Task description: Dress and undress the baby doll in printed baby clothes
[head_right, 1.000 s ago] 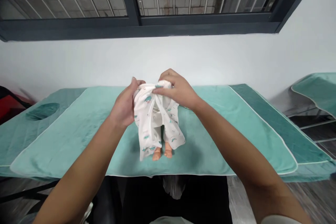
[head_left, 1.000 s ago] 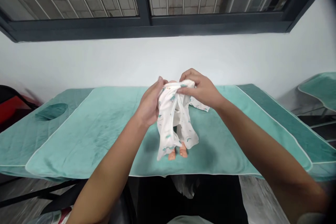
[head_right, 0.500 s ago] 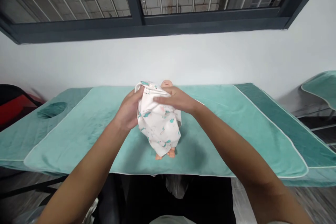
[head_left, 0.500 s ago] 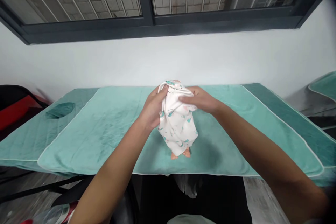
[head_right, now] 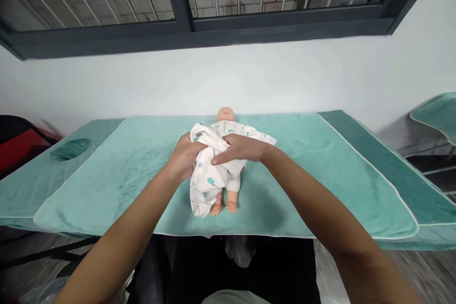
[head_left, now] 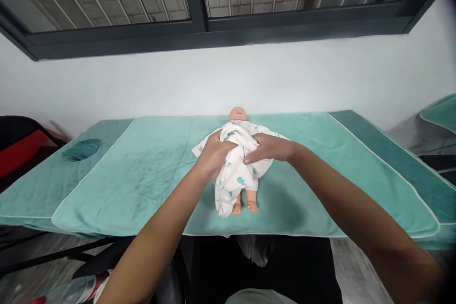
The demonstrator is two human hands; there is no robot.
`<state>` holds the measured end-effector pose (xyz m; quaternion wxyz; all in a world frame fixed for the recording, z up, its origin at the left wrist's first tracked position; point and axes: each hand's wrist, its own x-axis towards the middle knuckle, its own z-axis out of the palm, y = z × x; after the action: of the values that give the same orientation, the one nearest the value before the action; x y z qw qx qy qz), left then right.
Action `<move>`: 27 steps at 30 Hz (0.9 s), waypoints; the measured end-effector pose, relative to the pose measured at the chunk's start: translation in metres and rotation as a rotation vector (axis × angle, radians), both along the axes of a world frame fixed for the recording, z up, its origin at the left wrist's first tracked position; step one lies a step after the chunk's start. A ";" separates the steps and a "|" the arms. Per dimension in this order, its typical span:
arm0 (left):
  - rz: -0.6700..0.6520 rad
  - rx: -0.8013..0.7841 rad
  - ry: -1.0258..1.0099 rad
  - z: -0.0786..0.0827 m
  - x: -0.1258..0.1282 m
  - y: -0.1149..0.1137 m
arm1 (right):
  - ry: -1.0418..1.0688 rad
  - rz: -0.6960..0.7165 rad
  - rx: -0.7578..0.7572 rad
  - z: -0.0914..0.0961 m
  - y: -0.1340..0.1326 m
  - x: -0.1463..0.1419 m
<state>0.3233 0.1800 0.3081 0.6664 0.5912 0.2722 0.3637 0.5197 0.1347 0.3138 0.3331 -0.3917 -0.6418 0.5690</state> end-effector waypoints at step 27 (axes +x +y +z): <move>-0.340 -0.231 0.270 -0.071 -0.036 -0.021 | 0.552 -0.236 -0.470 -0.134 -0.066 -0.037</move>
<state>0.2874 0.1589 0.2371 0.7389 0.5915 0.2953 0.1303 0.4827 0.0690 0.1796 0.4575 -0.3606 -0.3303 0.7426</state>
